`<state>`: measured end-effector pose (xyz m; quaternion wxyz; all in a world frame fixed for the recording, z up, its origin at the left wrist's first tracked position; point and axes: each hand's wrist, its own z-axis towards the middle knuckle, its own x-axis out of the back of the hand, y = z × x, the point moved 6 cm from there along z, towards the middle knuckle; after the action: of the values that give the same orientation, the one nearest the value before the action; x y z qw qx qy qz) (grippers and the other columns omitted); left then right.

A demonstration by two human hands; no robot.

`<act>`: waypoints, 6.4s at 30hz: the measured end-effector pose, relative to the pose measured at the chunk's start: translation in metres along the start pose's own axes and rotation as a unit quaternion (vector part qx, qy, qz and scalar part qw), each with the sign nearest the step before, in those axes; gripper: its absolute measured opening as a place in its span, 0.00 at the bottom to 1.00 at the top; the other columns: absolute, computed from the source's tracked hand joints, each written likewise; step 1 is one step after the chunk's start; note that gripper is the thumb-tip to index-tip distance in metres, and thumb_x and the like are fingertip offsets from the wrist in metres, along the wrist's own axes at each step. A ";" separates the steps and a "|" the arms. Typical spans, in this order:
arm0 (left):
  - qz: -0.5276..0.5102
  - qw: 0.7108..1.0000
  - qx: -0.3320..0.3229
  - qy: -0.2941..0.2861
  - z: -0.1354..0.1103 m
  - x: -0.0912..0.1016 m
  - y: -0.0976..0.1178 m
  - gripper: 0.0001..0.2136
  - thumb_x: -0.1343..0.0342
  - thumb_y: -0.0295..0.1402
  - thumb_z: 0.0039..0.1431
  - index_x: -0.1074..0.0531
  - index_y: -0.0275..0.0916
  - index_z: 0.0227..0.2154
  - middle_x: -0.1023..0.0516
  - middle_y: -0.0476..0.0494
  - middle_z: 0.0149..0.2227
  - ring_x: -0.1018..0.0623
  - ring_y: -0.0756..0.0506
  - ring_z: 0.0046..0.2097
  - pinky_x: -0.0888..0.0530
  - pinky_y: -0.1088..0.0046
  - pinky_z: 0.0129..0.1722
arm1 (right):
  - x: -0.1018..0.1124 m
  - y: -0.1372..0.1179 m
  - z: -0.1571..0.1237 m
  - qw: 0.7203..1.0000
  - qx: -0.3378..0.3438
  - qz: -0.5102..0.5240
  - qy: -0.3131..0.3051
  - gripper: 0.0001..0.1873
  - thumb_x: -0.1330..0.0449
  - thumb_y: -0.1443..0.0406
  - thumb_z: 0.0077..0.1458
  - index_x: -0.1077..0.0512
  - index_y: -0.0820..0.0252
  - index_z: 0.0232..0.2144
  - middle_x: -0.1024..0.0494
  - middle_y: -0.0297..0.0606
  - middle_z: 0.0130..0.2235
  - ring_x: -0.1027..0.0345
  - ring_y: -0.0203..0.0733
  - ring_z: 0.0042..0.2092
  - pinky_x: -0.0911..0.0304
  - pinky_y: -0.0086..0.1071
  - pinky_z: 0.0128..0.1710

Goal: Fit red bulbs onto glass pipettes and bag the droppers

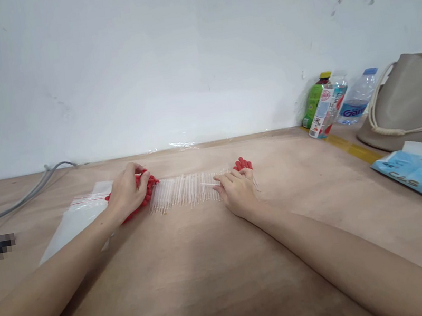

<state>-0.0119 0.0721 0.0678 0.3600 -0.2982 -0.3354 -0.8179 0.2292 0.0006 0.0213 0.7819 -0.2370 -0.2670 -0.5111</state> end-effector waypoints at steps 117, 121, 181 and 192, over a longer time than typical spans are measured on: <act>0.025 0.981 -0.132 -0.143 -0.064 -0.033 0.042 0.18 0.55 0.40 0.58 0.31 0.37 0.45 0.34 0.37 0.52 0.34 0.41 0.53 0.36 0.60 0.52 | -0.015 0.034 0.006 0.936 -0.202 -0.150 -0.246 0.13 0.53 0.66 0.50 0.30 0.64 0.25 0.26 0.48 0.34 0.35 0.49 0.39 0.53 0.42 0.38; 0.025 0.980 -0.136 -0.141 -0.066 -0.033 0.044 0.17 0.55 0.39 0.58 0.31 0.37 0.45 0.34 0.37 0.52 0.34 0.41 0.53 0.35 0.60 0.52 | -0.008 0.026 0.005 0.969 -0.168 -0.127 -0.128 0.13 0.55 0.64 0.53 0.33 0.64 0.27 0.26 0.46 0.31 0.35 0.46 0.35 0.54 0.41 0.38; -0.073 0.980 -0.160 -0.096 -0.067 -0.014 0.065 0.07 0.53 0.34 0.59 0.31 0.39 0.35 0.26 0.45 0.34 0.27 0.47 0.37 0.30 0.70 0.36 | 0.007 -0.043 -0.007 0.976 0.134 0.156 -0.069 0.08 0.49 0.65 0.55 0.30 0.58 0.33 0.25 0.34 0.30 0.35 0.33 0.32 0.52 0.36 0.44; -0.079 0.980 -0.149 -0.110 -0.068 -0.018 0.061 0.07 0.52 0.34 0.59 0.31 0.39 0.34 0.25 0.48 0.33 0.27 0.49 0.34 0.29 0.74 0.33 | 0.008 -0.053 -0.009 0.967 0.161 0.177 -0.086 0.09 0.50 0.66 0.55 0.31 0.60 0.27 0.29 0.32 0.25 0.40 0.30 0.26 0.52 0.33 0.38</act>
<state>0.0297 -0.0043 0.0351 0.2069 -0.4090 -0.2697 -0.8469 0.1839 -0.0300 0.0247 0.8619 -0.1944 -0.3663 -0.2919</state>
